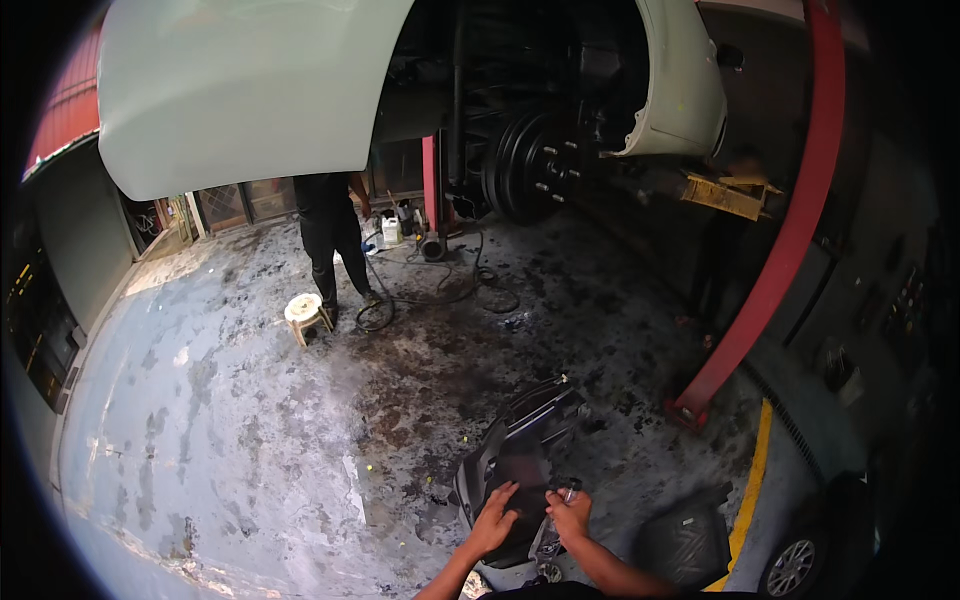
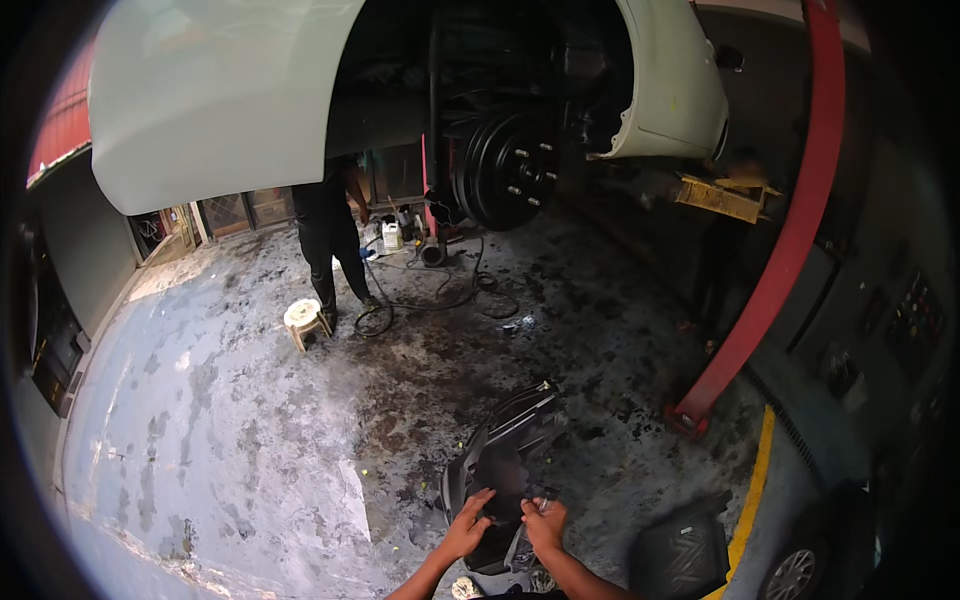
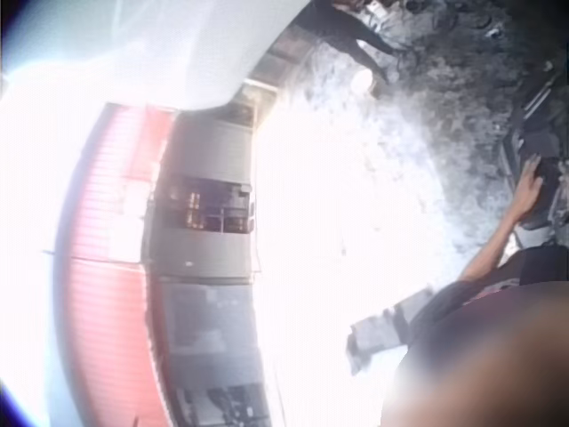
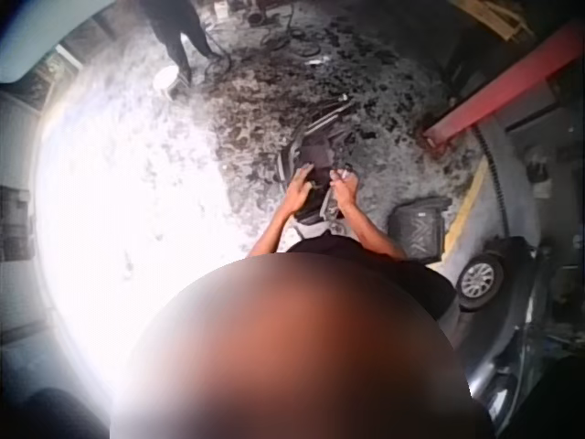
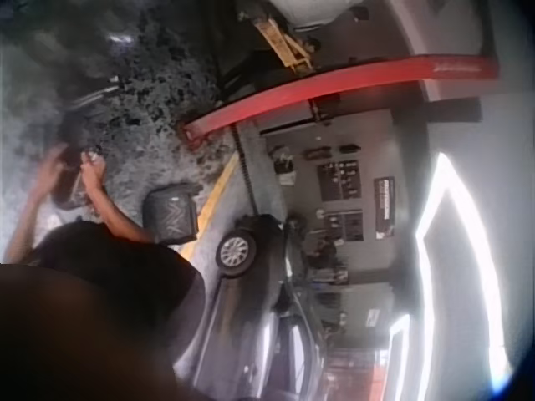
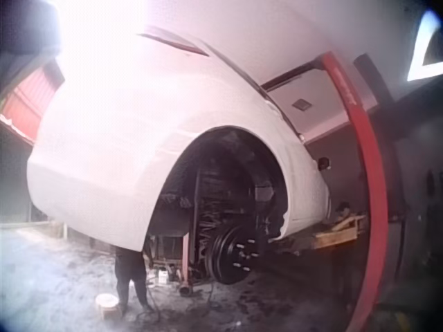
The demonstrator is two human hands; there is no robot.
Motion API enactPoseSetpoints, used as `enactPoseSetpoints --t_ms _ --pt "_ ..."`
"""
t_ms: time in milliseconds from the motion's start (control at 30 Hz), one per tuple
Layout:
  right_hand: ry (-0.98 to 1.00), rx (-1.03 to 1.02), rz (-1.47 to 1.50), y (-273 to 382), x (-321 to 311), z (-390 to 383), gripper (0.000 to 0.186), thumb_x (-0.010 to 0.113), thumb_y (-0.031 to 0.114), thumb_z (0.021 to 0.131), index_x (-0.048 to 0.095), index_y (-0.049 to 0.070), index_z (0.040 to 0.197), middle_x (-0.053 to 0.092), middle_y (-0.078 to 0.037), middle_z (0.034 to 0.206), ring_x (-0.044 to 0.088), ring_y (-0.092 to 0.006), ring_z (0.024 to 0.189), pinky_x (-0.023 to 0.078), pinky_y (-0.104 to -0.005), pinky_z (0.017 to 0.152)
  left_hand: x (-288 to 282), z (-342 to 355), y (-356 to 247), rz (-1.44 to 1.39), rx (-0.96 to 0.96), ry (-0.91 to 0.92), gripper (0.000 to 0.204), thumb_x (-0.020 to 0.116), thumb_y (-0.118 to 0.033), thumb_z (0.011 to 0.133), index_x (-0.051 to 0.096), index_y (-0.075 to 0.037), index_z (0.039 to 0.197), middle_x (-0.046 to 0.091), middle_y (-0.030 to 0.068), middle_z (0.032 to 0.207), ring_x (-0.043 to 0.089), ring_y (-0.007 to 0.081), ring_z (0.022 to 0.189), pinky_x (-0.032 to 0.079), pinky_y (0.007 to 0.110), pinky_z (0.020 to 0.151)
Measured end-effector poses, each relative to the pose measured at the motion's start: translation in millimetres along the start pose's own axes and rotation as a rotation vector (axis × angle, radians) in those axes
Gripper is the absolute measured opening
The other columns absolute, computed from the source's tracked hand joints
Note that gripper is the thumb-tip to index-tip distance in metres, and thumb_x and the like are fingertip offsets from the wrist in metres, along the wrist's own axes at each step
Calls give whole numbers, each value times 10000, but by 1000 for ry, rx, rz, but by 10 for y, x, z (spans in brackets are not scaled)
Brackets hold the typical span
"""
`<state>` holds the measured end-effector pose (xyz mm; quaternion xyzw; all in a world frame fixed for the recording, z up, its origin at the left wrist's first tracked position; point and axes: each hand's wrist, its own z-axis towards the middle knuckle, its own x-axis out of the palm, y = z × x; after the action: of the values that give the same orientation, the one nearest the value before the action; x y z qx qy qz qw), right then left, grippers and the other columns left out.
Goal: The person picks up a black plastic wheel arch liner and positions it into the wheel well of a white car raised on a lift. They align the liner around the brake disc and suspension components, then secure it by inserting fasteners into the mounting holes.
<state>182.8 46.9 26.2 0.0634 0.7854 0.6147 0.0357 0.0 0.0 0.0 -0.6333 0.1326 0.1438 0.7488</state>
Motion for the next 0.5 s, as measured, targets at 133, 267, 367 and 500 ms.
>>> enactPoseSetpoints --t_ms 133,267,367,500 --pt "82 -165 -105 -473 320 -95 151 780 79 831 668 1 896 698 -79 757 670 -168 669 525 -348 641 -476 295 -1099 181 -225 97 898 643 -498 928 239 -51 1594 520 242 1408 576 394 1253 477 420 1013" --pt "72 -411 -257 -654 159 60 202 772 148 828 687 3 938 734 -156 804 738 -290 773 536 -403 691 45 686 -1332 476 -354 26 995 666 -496 899 153 -1 1593 552 286 1347 667 428 1077 552 474 876" --pt "115 -292 -263 -544 42 67 238 793 196 816 690 17 934 730 -159 797 734 -325 762 539 -419 686 275 931 -808 609 -336 -32 1022 682 -453 871 122 11 1589 706 250 1064 721 401 895 581 489 758" --pt "194 -263 -471 -178 -93 39 192 786 146 824 663 1 852 713 -113 757 697 -202 695 537 -356 669 351 1234 -542 793 -480 -92 692 615 -291 908 386 57 1461 736 225 917 730 396 829 580 504 716"
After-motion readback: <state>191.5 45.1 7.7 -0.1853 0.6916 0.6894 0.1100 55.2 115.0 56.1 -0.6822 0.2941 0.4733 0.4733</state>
